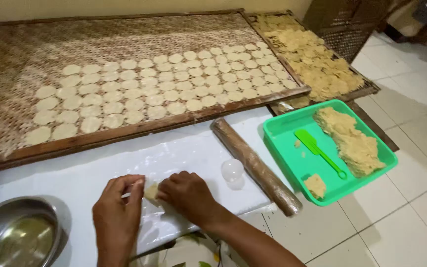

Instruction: Preparing small dough circles by rolling out dough and cutting them using a plastic cup.

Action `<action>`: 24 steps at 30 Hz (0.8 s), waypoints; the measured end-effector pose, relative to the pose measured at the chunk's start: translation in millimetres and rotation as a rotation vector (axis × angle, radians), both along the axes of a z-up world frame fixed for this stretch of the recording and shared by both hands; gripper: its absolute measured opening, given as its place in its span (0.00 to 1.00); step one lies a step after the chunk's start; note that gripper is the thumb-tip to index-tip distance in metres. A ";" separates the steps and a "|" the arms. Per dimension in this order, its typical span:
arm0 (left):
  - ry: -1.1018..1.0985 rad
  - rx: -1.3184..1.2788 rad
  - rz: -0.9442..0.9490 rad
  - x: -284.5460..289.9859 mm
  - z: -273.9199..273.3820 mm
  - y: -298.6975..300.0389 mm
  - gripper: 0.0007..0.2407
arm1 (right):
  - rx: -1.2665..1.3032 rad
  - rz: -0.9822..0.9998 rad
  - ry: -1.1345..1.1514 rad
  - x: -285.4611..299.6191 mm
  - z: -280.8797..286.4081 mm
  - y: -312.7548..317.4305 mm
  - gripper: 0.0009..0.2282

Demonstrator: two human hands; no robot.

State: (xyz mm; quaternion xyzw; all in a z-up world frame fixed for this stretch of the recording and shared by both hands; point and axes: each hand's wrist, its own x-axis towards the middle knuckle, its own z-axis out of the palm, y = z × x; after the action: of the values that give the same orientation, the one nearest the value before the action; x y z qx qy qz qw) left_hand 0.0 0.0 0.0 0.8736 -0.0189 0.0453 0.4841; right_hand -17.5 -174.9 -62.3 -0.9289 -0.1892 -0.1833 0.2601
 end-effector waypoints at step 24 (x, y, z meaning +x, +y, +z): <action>0.113 0.245 0.029 16.9 -29.2 4.9 0.10 | -0.145 -0.764 0.411 -102.2 51.6 -324.7 0.14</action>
State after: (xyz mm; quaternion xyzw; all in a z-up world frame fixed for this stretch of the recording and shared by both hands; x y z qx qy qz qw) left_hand 16.9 4.9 -29.2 0.9275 0.0156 0.0000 0.3736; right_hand -119.6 -499.7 -10.8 -0.9653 0.2113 -0.0637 0.1400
